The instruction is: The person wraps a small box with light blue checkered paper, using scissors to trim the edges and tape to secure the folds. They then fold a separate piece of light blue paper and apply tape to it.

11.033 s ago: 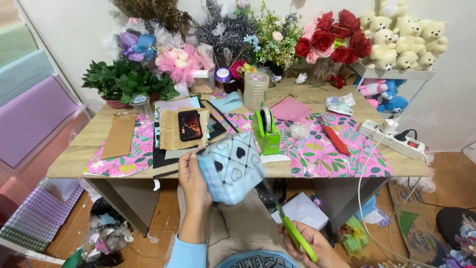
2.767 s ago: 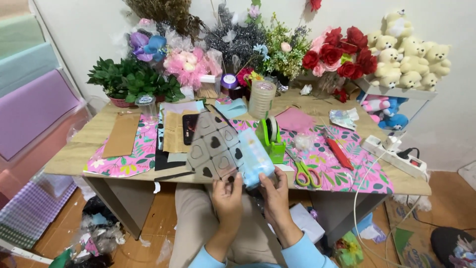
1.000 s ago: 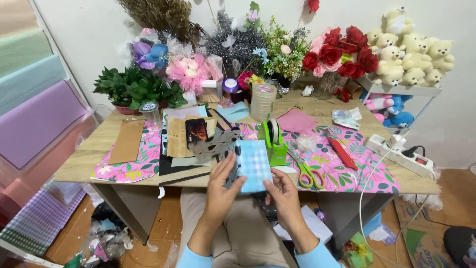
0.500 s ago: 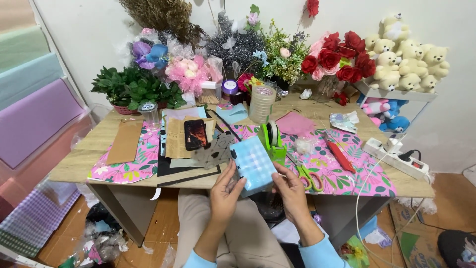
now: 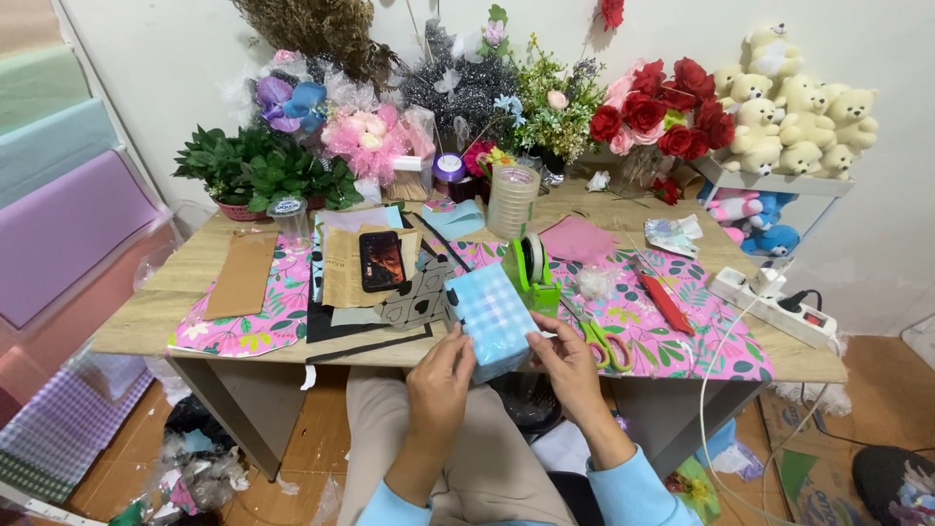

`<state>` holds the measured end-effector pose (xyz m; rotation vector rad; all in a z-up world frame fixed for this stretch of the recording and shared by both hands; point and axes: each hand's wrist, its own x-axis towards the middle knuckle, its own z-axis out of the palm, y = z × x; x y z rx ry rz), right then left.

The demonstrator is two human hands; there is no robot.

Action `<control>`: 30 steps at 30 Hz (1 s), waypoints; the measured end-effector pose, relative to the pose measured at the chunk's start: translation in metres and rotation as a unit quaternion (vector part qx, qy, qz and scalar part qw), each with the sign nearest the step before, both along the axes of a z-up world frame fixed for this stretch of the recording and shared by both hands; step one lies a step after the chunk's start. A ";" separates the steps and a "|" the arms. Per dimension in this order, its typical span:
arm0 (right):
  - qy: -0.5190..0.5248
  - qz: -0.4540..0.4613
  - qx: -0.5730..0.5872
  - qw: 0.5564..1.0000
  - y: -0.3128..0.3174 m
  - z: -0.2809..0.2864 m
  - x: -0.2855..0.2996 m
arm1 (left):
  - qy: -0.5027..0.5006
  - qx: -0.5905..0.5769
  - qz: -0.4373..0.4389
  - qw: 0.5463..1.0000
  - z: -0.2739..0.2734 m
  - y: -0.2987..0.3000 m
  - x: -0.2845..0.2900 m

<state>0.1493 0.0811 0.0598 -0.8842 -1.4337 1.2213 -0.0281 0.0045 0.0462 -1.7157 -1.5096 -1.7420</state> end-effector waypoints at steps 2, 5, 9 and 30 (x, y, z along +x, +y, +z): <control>-0.014 -0.002 0.018 1.000 -0.001 0.003 0.000 | -0.047 -0.026 0.002 0.999 -0.004 0.004 0.001; -0.028 -0.006 0.027 0.999 0.005 0.005 0.001 | -0.201 -0.058 -0.047 0.977 -0.002 0.010 0.005; -0.035 -0.012 -0.015 0.999 0.013 -0.001 0.012 | -0.294 -0.071 -0.051 0.952 -0.004 0.016 0.004; -0.575 -0.107 0.049 0.810 0.097 -0.047 0.106 | -0.438 -0.091 -0.118 0.887 -0.018 0.011 0.029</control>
